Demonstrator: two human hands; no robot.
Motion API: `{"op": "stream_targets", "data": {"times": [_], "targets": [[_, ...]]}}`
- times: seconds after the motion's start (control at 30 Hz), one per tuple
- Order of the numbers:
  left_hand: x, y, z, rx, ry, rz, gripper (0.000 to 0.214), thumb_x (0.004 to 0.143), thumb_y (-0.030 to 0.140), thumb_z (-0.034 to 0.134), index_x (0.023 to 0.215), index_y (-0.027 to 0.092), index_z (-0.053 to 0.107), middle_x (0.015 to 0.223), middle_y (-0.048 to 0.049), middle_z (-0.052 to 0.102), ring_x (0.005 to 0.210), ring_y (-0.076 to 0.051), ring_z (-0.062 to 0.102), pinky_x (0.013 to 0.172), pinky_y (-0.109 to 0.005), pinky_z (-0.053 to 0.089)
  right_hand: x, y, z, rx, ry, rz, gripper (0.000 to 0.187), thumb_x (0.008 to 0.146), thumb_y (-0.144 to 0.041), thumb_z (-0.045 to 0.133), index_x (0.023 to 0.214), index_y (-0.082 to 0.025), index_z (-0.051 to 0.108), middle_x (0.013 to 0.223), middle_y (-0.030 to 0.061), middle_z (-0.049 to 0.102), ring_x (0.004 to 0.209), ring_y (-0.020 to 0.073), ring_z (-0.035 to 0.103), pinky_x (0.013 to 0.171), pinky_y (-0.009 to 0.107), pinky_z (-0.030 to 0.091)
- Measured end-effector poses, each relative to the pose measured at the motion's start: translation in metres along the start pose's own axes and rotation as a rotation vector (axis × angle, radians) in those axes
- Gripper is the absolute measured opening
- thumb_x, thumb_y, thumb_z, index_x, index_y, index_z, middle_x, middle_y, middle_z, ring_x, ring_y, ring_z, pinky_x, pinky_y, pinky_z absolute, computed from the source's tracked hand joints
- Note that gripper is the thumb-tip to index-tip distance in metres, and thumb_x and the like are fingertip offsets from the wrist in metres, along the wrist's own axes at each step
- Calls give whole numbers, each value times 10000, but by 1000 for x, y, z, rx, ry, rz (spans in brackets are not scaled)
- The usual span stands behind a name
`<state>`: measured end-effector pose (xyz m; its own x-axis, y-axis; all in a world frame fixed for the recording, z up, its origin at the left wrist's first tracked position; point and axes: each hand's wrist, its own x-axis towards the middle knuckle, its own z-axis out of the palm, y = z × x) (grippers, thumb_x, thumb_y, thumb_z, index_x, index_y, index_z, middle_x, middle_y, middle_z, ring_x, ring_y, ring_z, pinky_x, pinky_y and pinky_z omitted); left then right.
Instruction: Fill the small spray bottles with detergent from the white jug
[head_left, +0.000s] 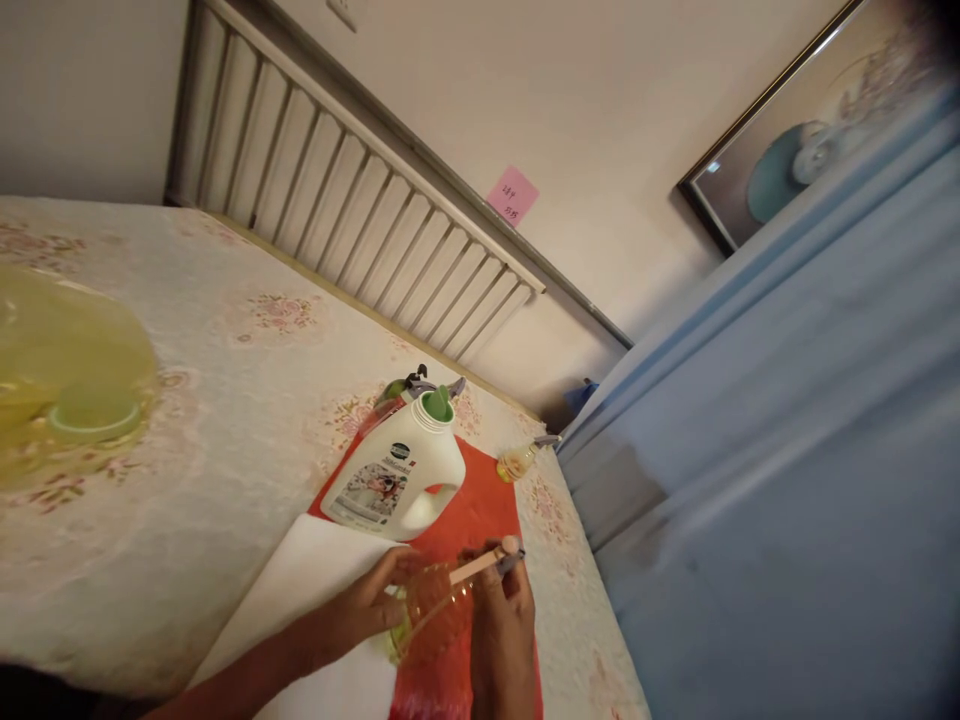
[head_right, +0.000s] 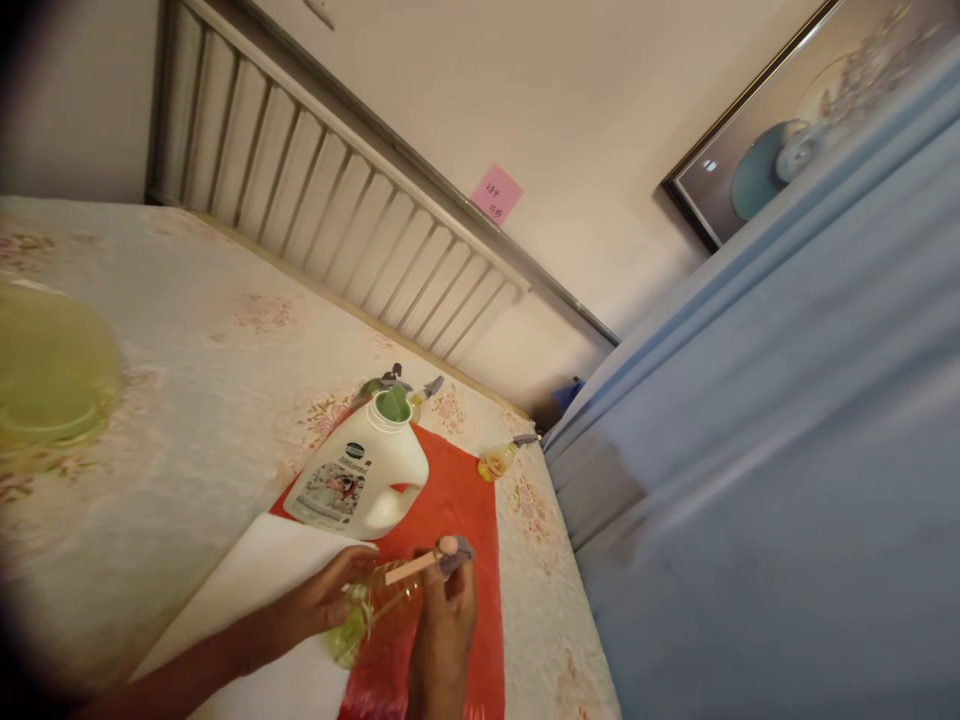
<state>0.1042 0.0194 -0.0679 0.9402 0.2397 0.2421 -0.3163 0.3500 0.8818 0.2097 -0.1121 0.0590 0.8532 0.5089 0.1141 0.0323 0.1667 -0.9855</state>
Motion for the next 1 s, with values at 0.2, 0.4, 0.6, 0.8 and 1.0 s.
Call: {"op": "stream_targets", "data": {"times": [0.2, 0.4, 0.6, 0.8, 1.0], "targets": [[-10, 12, 18, 160, 100, 31, 980, 644, 608, 849, 1424, 275, 359, 1443, -132, 437, 1322, -370, 422, 1103, -522, 336, -1, 4, 16, -95, 150, -60, 492, 715, -419, 792, 1145, -208, 680, 1140, 59, 735, 1062, 235, 671, 878, 323, 515], [-12, 16, 21, 399, 182, 3, 938, 531, 124, 870, 1331, 279, 406, 1317, -73, 535, 1217, -326, 516, 1070, -502, 410, -7, -2, 26, -143, 11, -46, 364, 697, -373, 811, 994, -199, 693, 1005, 61, 763, 964, 230, 694, 841, 316, 518], [-13, 18, 15, 305, 99, 9, 891, 659, 125, 773, 1427, 294, 353, 1456, -97, 477, 1332, -320, 471, 1119, -478, 384, -3, -1, 16, -58, -83, 8, 306, 677, -373, 831, 862, -195, 665, 794, -14, 683, 764, 164, 635, 709, 259, 496], [-13, 21, 8, 122, -38, -125, 878, 681, 149, 760, 1453, 305, 372, 1380, -47, 553, 1264, -301, 513, 1050, -446, 439, -5, -7, 15, -6, -123, 57, 295, 682, -369, 821, 841, -185, 654, 743, -3, 658, 634, 145, 579, 620, 268, 488], [-13, 39, 8, -182, -221, -101, 773, 693, 251, 810, 1400, 249, 500, 1341, -50, 589, 1339, -313, 452, 1126, -446, 356, -7, -9, 17, -86, -87, -108, 273, 732, -391, 795, 857, -208, 636, 828, 25, 700, 771, 200, 658, 729, 334, 529]]}}
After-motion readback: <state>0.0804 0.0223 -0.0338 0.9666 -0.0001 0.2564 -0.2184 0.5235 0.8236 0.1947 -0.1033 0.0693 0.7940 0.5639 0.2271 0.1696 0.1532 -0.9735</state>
